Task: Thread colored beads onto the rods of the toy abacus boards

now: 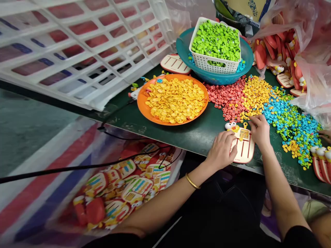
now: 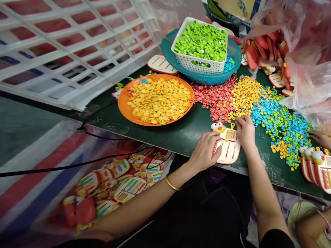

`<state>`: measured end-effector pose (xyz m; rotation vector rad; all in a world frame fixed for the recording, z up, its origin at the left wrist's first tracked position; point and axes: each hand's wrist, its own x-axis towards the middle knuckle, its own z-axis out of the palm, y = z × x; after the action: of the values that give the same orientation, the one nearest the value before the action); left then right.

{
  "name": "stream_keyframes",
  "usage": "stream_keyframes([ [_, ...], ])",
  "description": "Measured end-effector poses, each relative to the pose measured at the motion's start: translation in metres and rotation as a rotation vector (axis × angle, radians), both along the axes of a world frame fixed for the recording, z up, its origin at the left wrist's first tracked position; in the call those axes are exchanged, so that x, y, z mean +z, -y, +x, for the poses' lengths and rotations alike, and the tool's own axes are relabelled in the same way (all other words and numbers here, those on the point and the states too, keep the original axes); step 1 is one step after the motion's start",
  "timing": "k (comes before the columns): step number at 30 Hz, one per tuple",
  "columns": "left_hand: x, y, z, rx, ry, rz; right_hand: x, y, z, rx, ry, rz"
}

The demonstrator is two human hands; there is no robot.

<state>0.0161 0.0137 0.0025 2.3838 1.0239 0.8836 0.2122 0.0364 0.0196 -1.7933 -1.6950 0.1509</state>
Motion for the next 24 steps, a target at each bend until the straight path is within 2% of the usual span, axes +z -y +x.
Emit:
stream_keyframes([
  [2, 0.002, -0.001, -0.001, -0.094, -0.078, 0.013, 0.003, -0.027, 0.013, 0.02, 0.074, -0.066],
  [4, 0.004, -0.001, -0.002, -0.178, -0.135, 0.017, 0.006, -0.037, 0.022, 0.054, 0.1, -0.125],
  [8, 0.003, -0.002, -0.001, -0.146, -0.111, 0.005, 0.013, -0.011, 0.029, 0.017, -0.105, -0.185],
  [11, 0.002, -0.002, 0.0, -0.091, -0.038, 0.013, 0.013, 0.015, 0.026, 0.073, -0.349, -0.323],
  [13, 0.001, -0.001, -0.001, -0.08, -0.007, 0.007, 0.01, 0.022, 0.02, 0.062, -0.411, -0.389],
  [15, 0.001, -0.001, -0.001, -0.067, 0.02, -0.005, 0.007, 0.023, 0.013, 0.001, -0.382, -0.35],
  [19, -0.001, -0.001, -0.003, -0.059, 0.071, 0.016, 0.001, 0.034, 0.001, -0.055, -0.22, -0.103],
  [24, -0.004, -0.004, -0.003, -0.194, 0.121, 0.088, -0.008, 0.067, -0.013, -0.022, -0.044, 0.038],
])
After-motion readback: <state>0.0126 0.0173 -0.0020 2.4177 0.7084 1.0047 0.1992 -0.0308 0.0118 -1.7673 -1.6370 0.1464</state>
